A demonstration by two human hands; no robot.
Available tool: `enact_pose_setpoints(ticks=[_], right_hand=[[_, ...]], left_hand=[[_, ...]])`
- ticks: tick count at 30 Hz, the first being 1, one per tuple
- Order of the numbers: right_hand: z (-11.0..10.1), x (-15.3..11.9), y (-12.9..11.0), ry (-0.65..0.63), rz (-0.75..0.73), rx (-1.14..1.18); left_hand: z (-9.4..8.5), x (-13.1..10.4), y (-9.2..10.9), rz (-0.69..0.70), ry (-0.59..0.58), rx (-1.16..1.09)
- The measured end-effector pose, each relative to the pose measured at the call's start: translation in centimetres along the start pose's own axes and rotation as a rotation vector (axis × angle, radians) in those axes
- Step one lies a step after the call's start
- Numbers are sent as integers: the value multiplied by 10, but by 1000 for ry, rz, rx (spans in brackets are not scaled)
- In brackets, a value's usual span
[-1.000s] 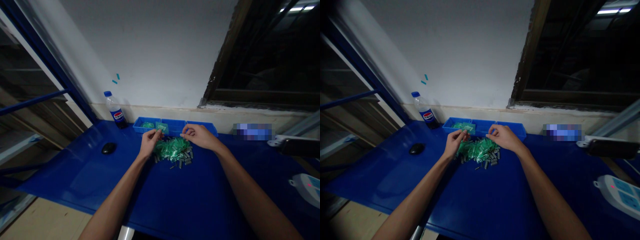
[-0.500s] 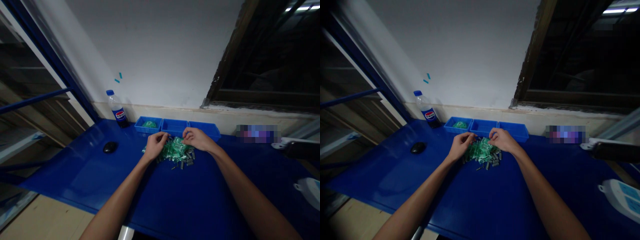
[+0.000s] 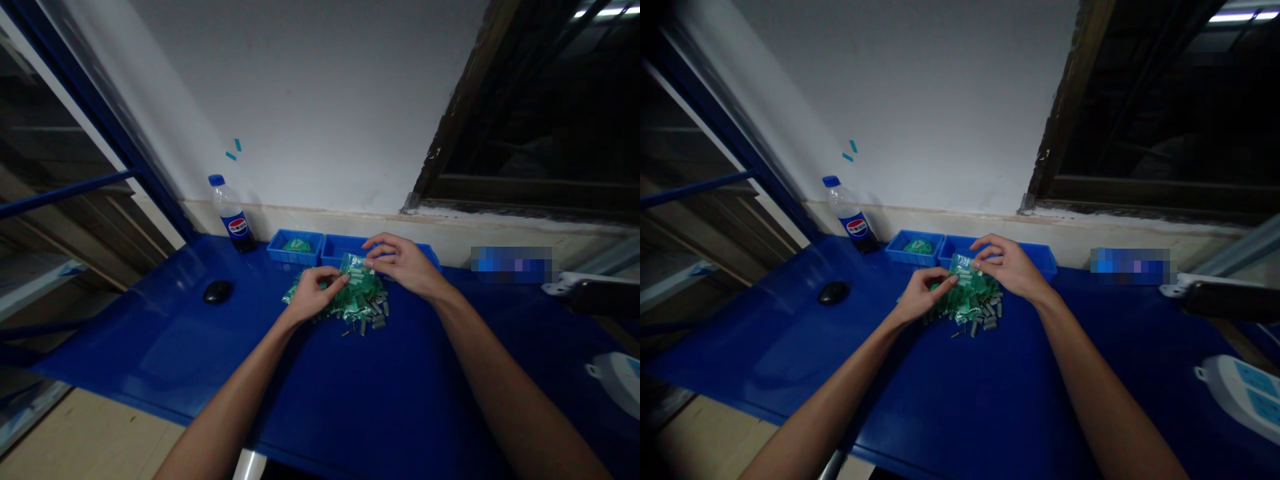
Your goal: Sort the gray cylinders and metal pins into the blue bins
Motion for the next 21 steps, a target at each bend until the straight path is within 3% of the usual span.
enact_pose_setpoints(ticks=[3, 6, 13, 21], right_hand=[[4, 2, 5, 28, 11, 34], [6, 3, 11, 50, 21, 49], [7, 3, 13, 36, 44, 79], [6, 3, 10, 57, 40, 79]], left_hand=[[-2, 0, 4, -4, -51, -122], [-5, 1, 4, -21, -29, -211], [-8, 2, -3, -63, -2, -238], [-8, 1, 2, -41, -126, -238]])
Point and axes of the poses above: each hand's wrist, its own x-axis towards the middle knuckle, its own z-axis out of the palm, y = z × x, the point moved 1 cm from there along x, towards the middle knuckle, and after that the axes turned 15 degrees about -y, right-handed, at the moved point
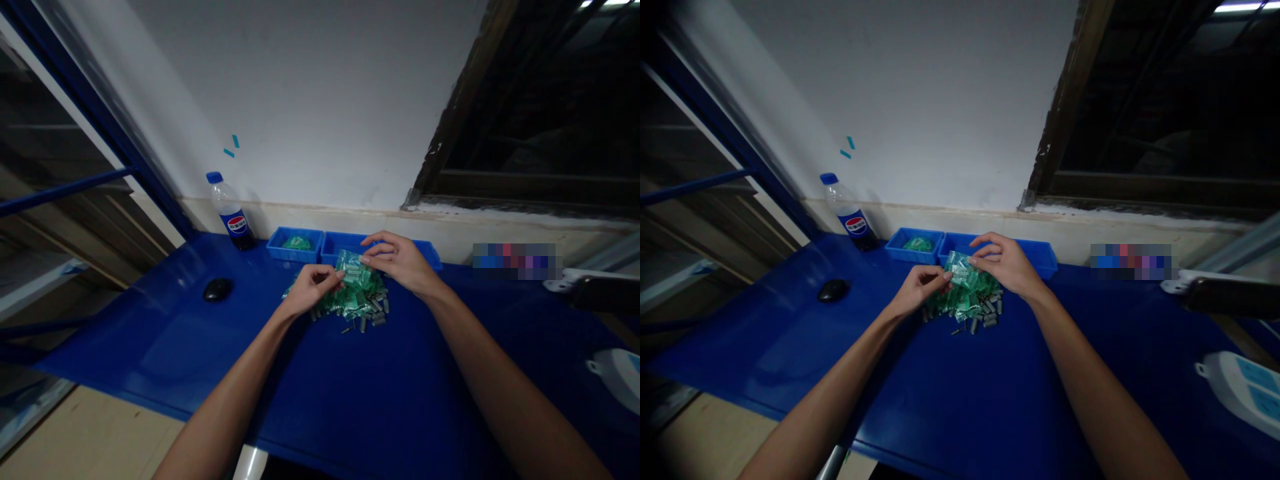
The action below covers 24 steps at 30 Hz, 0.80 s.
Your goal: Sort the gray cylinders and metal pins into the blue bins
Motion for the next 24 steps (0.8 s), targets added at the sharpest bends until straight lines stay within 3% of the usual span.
enact_pose_setpoints(ticks=[7, 12, 16, 20, 24], right_hand=[[-5, -1, 5, -65, 38, -47], [-15, -6, 11, -227, 212, -370], [-5, -11, 9, -378, 311, -511], [12, -11, 4, -435, 369, -614], [17, -7, 8, -465, 405, -633]], left_hand=[[-5, 0, -3, 22, 48, -70], [-13, 7, -17, 36, 284, -171], [-24, 10, -25, 60, 447, -342], [-29, 9, -26, 8, 438, -322], [-18, 7, -20, 1, 366, -146]])
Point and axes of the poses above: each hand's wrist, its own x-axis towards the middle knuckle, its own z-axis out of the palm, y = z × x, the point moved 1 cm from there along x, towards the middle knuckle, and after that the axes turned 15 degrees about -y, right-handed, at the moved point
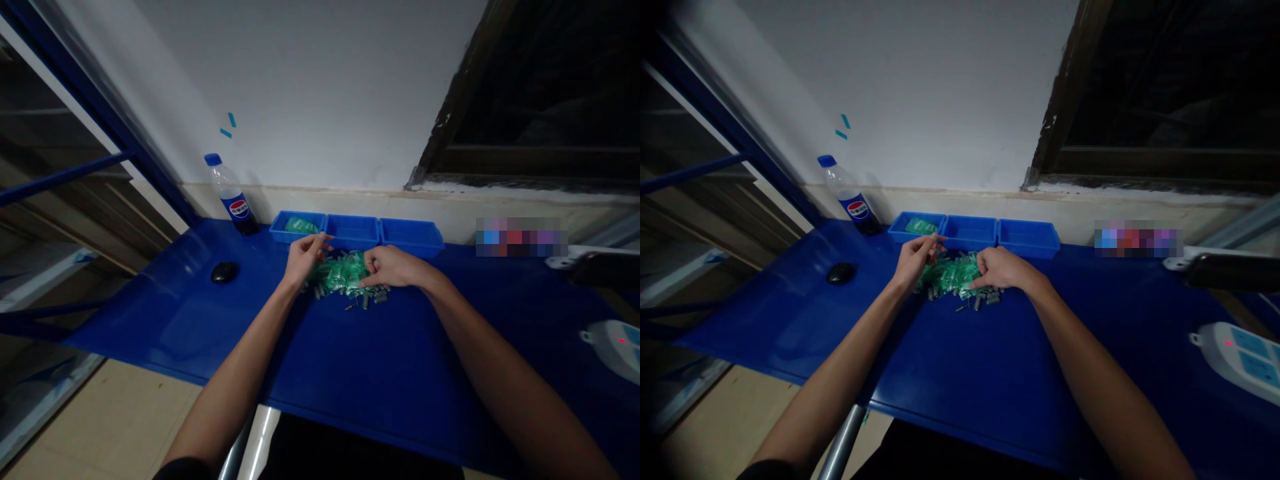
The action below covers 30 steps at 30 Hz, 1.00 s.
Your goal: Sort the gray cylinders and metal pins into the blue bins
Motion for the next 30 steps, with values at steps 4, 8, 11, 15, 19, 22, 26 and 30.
enact_pose_setpoints(ticks=[4, 8, 11, 15, 19, 22, 26, 30], right_hand=[[0, 7, 13, 19, -34, 186], [-8, 9, 23, 104, -158, 282], [-17, 1, 23, 217, -265, 315], [-27, -16, 15, 311, -305, 312], [-29, -25, 5, 291, -384, 320], [-28, -25, -2, 328, -462, 339], [-25, -18, -6, 379, -489, 420], [-23, -11, 4, 361, -399, 478]], left_hand=[[16, -6, 4, -12, -125, 119], [22, -9, 3, 11, -173, 226], [23, -10, 2, 57, -148, 258], [24, -11, 3, 90, -118, 321], [27, -13, 9, 111, -163, 335], [28, -16, 14, 96, -267, 329], [23, -17, 17, 36, -384, 217], [15, -11, 10, 13, -281, 56]])
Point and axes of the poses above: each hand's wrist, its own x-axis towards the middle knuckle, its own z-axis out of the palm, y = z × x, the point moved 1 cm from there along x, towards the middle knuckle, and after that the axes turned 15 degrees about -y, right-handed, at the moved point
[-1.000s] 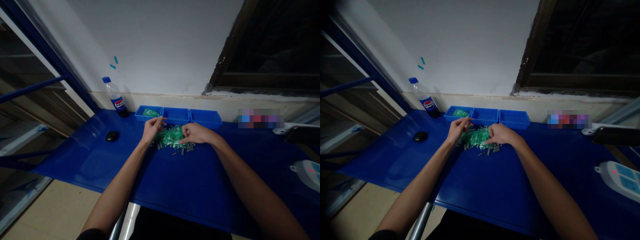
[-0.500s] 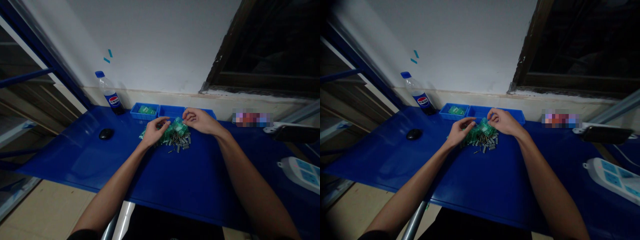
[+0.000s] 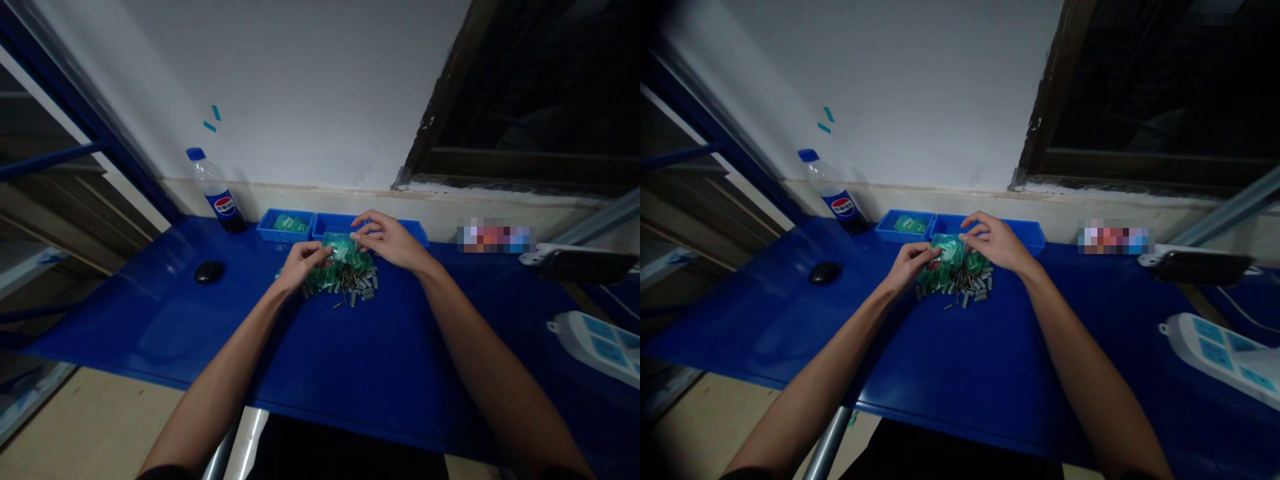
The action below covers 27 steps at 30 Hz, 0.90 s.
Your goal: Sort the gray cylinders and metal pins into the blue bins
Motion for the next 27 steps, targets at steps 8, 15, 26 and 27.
enact_pose_setpoints(ticks=[8, 15, 26, 27], right_hand=[[-6, 1, 30, -65, 212, -413], [13, 6, 35, -81, 308, -589], [18, 9, 42, 9, 335, -663], [18, 9, 41, 28, 328, -721]], left_hand=[[-18, 9, -11, 43, 381, -347], [-17, 5, -4, -51, 310, -421], [-8, 7, -7, -63, 215, -225], [-8, 7, -7, -67, 209, -219]])
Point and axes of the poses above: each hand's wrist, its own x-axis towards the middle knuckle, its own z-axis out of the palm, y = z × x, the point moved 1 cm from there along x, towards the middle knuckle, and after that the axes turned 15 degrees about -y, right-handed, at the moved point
